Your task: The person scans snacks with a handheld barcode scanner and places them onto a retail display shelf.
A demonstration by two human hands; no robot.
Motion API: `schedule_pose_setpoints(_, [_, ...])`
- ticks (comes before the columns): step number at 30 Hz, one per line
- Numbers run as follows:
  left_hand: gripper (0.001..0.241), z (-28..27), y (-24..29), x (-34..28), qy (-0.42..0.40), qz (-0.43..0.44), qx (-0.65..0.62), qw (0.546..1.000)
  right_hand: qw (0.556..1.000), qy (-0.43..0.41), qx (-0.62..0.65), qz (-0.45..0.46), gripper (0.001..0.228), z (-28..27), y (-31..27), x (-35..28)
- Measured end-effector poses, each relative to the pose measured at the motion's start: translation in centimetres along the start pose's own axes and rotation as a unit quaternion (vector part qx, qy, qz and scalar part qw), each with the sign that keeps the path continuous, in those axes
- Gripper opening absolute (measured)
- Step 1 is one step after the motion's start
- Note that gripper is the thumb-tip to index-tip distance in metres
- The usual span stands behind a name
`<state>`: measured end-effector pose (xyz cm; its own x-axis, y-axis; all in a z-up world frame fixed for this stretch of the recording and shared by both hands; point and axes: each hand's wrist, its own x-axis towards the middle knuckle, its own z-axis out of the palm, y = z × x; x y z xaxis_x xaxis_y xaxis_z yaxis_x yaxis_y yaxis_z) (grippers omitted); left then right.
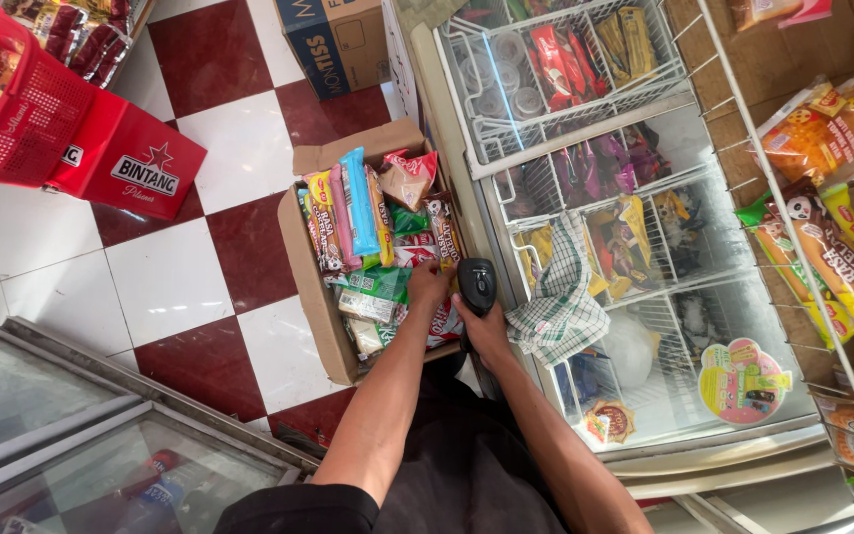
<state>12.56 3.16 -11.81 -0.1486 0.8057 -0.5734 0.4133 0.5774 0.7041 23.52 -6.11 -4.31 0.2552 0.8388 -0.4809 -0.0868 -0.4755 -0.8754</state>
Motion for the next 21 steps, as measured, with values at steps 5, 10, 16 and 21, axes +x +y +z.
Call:
schedule_pose_setpoints(5, [0.039,-1.5,0.1,-2.4,-0.024,0.043,-0.055,0.997,1.000,0.004,0.021,0.017,0.023,0.1,-1.1,-1.2])
schedule_pose_setpoints(10, [0.028,-3.5,-1.1,-7.2,-0.084,0.102,-0.289,0.948,0.991,-0.015,0.130,0.006,0.026,-0.8,-6.0,-4.7])
schedule_pose_setpoints(16, [0.052,-7.4,3.0,-15.3,-0.247,0.053,-0.391,0.885,0.994,0.047,0.037,-0.093,0.023,-3.4,-10.4,-7.5])
schedule_pose_setpoints(21, [0.062,-8.6,7.3,-18.6,-0.418,0.125,-0.359,0.825,0.990,0.069,0.013,-0.125,0.027,-4.8,-13.9,-9.4])
